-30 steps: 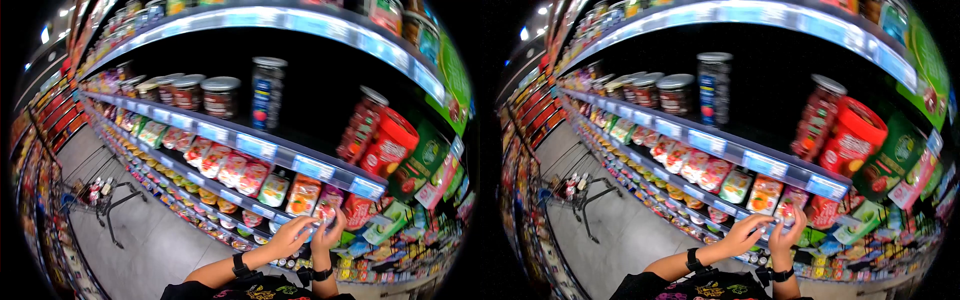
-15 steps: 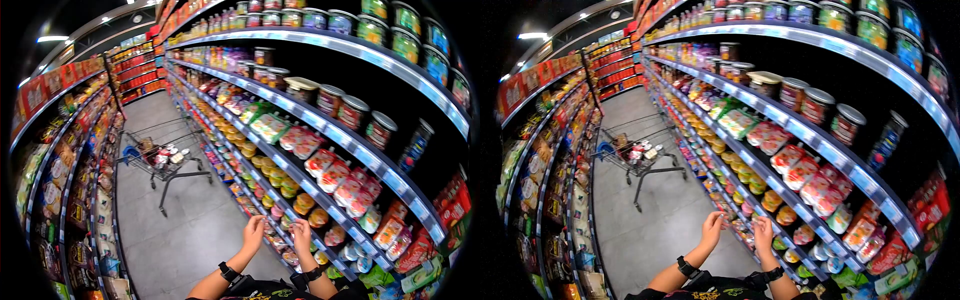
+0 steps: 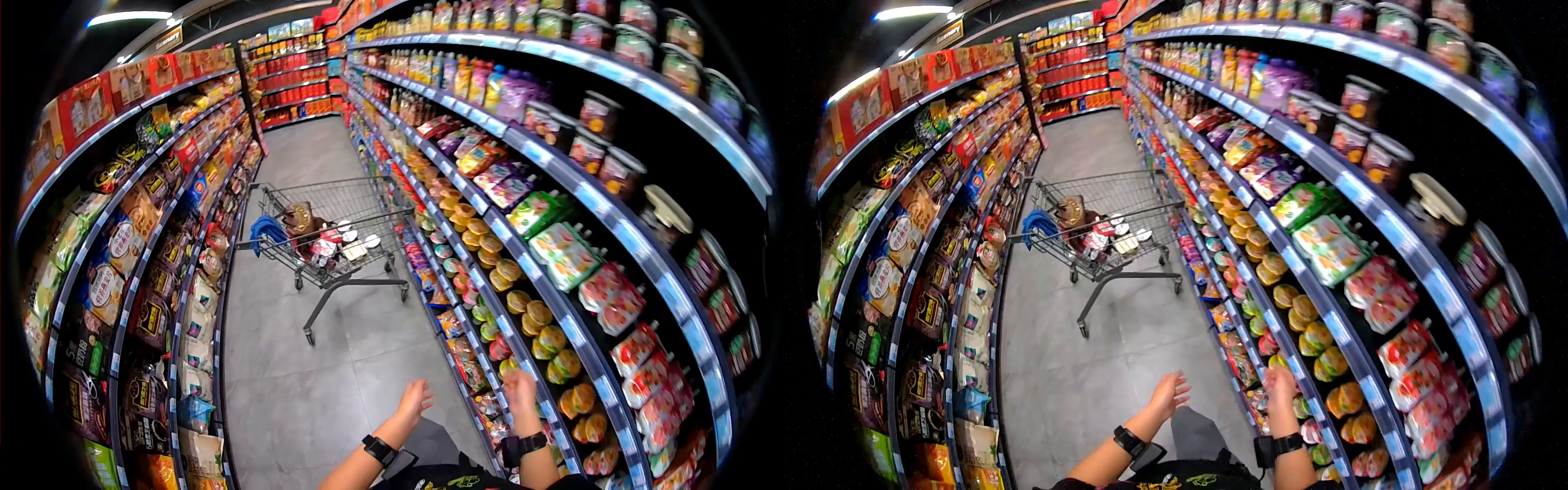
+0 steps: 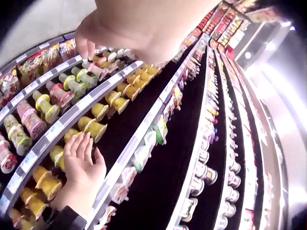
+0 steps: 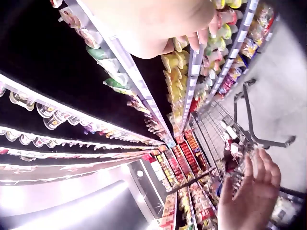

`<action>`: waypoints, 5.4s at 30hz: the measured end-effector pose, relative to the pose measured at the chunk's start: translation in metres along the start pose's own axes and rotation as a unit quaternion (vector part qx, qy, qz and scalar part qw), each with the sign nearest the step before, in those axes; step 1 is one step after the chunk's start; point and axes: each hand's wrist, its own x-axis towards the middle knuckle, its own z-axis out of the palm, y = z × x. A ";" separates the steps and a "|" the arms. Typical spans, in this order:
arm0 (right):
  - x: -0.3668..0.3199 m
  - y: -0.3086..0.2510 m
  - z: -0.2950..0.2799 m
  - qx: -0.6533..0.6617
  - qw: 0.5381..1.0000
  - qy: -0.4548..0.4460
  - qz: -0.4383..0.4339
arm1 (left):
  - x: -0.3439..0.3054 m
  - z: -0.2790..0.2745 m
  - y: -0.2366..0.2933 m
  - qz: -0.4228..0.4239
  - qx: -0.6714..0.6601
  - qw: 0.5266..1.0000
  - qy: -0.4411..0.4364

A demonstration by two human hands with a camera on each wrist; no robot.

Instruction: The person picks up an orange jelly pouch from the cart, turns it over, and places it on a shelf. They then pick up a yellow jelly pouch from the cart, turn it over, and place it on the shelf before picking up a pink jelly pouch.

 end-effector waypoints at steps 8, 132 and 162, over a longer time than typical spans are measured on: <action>0.133 -0.055 0.164 -0.034 0.998 -0.047 -0.012 | 0.138 -0.027 0.128 -0.019 -0.127 0.991 0.035; 0.385 -0.079 0.745 -0.212 0.855 -0.430 -0.197 | 0.340 -0.151 0.652 0.432 0.152 0.888 -0.038; 0.352 -0.140 0.748 -0.127 0.898 -0.309 -0.287 | 0.367 -0.144 0.645 0.269 0.132 0.856 -0.422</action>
